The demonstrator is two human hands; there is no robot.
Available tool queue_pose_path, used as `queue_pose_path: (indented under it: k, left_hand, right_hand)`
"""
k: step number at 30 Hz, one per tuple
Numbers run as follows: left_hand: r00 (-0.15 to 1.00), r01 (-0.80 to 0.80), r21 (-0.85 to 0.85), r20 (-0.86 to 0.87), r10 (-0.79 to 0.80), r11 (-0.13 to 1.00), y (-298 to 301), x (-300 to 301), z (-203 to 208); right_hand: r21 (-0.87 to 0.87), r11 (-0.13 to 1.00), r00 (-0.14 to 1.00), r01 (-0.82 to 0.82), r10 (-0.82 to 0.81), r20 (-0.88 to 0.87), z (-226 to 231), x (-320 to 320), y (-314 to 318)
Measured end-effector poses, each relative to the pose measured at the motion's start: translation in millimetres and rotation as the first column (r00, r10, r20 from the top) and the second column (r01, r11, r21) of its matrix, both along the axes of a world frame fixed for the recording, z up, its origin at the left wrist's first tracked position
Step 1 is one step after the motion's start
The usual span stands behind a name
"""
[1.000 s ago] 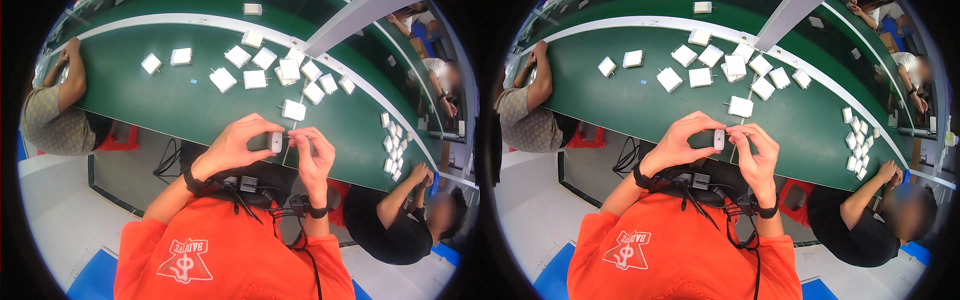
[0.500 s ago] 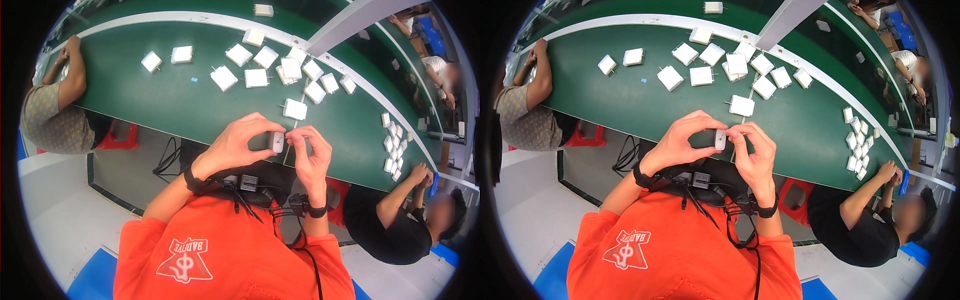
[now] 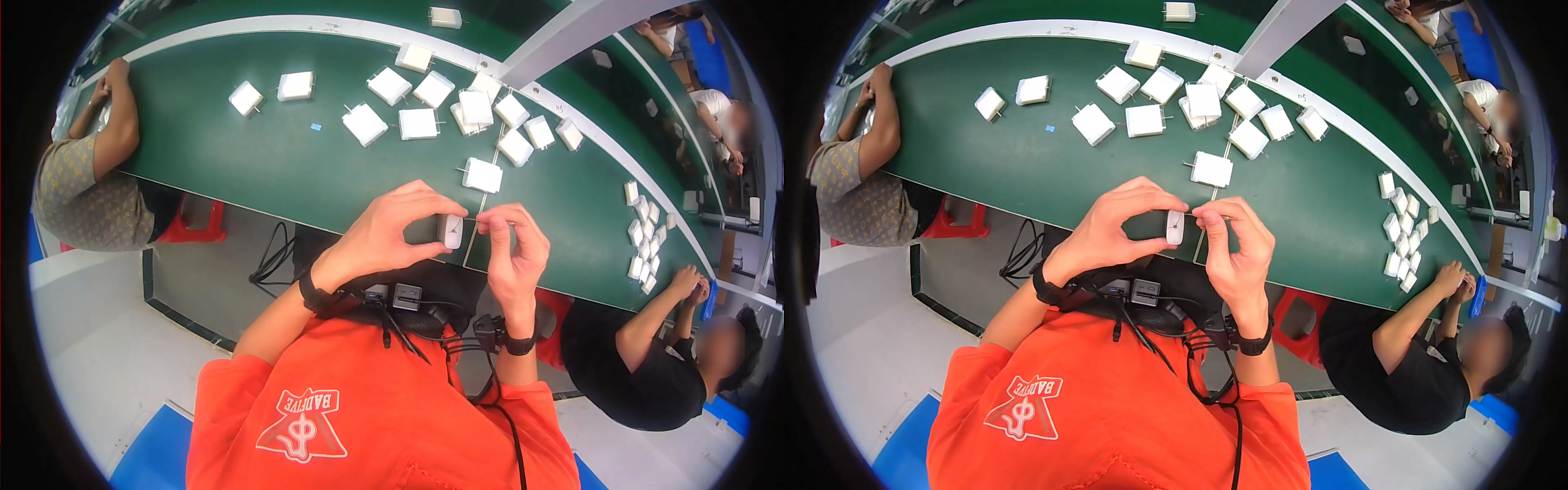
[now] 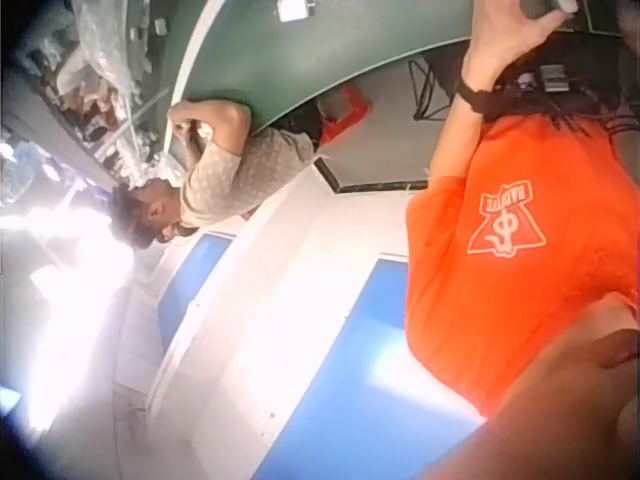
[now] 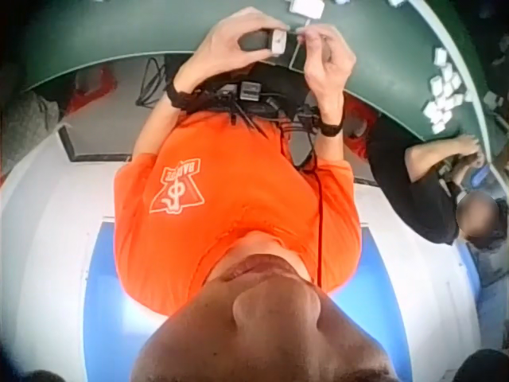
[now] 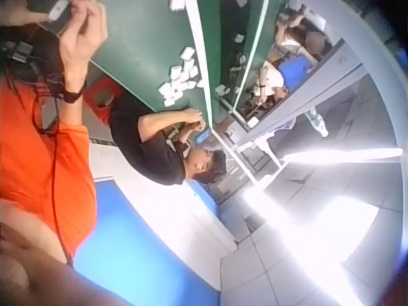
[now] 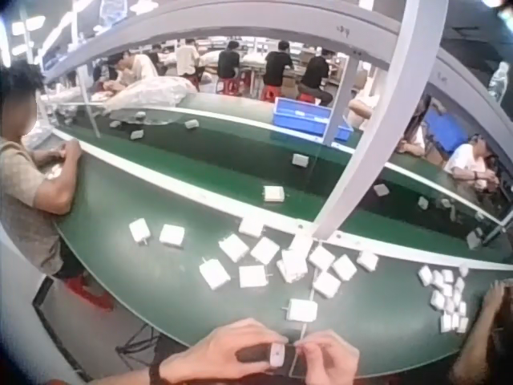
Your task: Assembling small white electronic power adapters or chargers on a production line table.
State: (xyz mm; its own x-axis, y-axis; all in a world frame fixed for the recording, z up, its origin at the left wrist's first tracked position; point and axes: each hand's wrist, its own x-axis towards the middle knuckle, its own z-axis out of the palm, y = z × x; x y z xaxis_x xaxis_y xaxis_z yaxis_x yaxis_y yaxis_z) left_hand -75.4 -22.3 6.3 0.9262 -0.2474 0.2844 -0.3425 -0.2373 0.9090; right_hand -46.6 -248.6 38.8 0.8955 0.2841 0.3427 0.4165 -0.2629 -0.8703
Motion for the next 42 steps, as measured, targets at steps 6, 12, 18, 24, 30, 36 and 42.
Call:
queue_pose_path:
  k: [6, 12, 18, 24, 30, 36, 42]
  left_hand:
    - [1.0, -0.005, -0.006, -0.024, 0.005, 1.0, -0.2, -0.4, 1.1]
    - [1.0, -0.002, -0.005, -0.008, 0.002, 1.0, 0.3, 0.3, 1.1]
    - [1.0, -0.006, -0.005, -0.012, 0.005, 1.0, -0.1, -0.3, 0.3]
    - [0.999, -0.006, -0.006, -0.052, 0.006, 1.0, 2.0, -1.7, 1.1]
    - [0.998, -0.019, -0.014, -0.052, 0.019, 1.0, 0.7, -1.4, -2.4]
    - [0.999, -0.022, -0.015, -0.049, 0.021, 1.0, -0.4, -1.5, -2.8]
    - [0.995, -0.022, 0.019, -0.1, 0.023, 1.0, 2.1, -3.0, -3.0]
  right_hand:
    - [-0.016, 0.999, 1.0, -0.028, 0.028, 0.011, 0.5, 0.6, 1.6]
    - [-0.056, 0.998, 0.999, -0.028, 0.029, 0.031, -0.2, 0.9, 1.7]
    - [-0.057, 0.998, 0.999, -0.023, 0.024, 0.029, -0.2, 1.0, 3.0]
    - [-0.148, 0.989, 0.995, -0.012, 0.027, 0.1, 3.6, 2.3, 7.6]
    - [-0.271, 0.962, 0.985, -0.041, 0.084, 0.151, 22.2, 9.0, 12.6]
    - [-0.356, 0.934, 0.975, -0.036, 0.112, 0.194, 16.3, 11.9, 19.1]
    - [-0.243, 0.964, 0.905, -0.111, -0.003, -0.426, 31.4, 34.2, 24.2]
